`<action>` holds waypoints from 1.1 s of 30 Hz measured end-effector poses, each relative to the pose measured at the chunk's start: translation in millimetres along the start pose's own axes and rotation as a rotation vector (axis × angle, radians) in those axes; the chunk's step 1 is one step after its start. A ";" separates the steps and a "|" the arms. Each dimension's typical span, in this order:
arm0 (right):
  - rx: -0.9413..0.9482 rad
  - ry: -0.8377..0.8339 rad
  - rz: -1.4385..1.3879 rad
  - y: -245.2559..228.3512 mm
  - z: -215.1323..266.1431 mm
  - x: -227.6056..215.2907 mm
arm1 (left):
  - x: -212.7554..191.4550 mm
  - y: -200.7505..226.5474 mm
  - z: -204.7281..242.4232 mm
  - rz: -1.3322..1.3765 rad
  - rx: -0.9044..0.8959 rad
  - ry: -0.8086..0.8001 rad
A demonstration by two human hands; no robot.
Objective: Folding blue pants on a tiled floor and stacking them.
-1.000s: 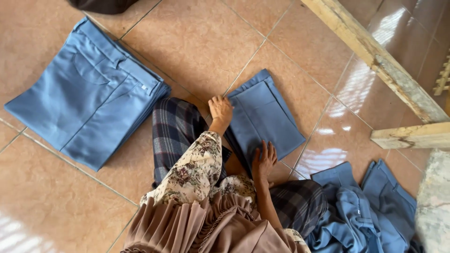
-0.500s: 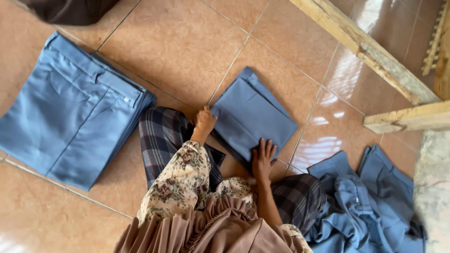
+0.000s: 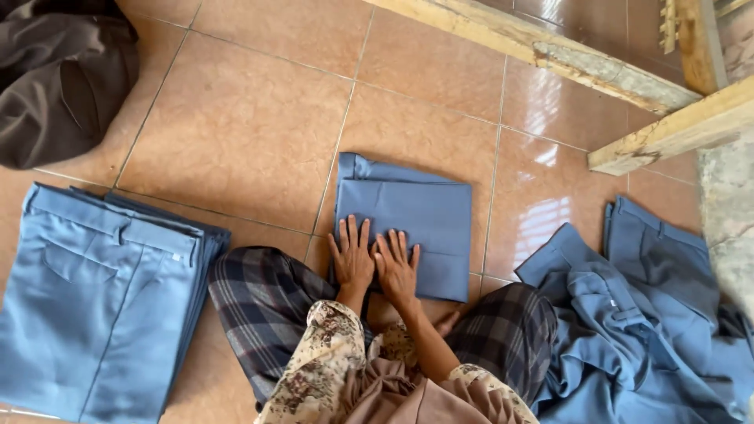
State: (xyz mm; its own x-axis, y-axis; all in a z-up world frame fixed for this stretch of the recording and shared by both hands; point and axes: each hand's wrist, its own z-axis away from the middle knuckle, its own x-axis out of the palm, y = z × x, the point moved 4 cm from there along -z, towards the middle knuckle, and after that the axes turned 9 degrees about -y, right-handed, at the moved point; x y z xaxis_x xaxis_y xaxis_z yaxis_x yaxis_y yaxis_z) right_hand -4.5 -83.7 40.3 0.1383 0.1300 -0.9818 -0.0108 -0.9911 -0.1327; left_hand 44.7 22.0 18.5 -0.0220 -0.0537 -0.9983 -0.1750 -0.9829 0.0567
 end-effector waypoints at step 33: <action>-0.285 0.096 -0.037 21.0 -177.5 20.5 | -15.9 -2.3 1.4 -0.088 -0.174 0.244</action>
State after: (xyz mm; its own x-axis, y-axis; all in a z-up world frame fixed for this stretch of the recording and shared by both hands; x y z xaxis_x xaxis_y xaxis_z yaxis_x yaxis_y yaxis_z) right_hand 173.9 -106.9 41.5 0.2268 0.1763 -0.9578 0.2725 -0.9557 -0.1114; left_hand 44.1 25.4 34.2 0.2267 0.0132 -0.9739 0.0057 -0.9999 -0.0122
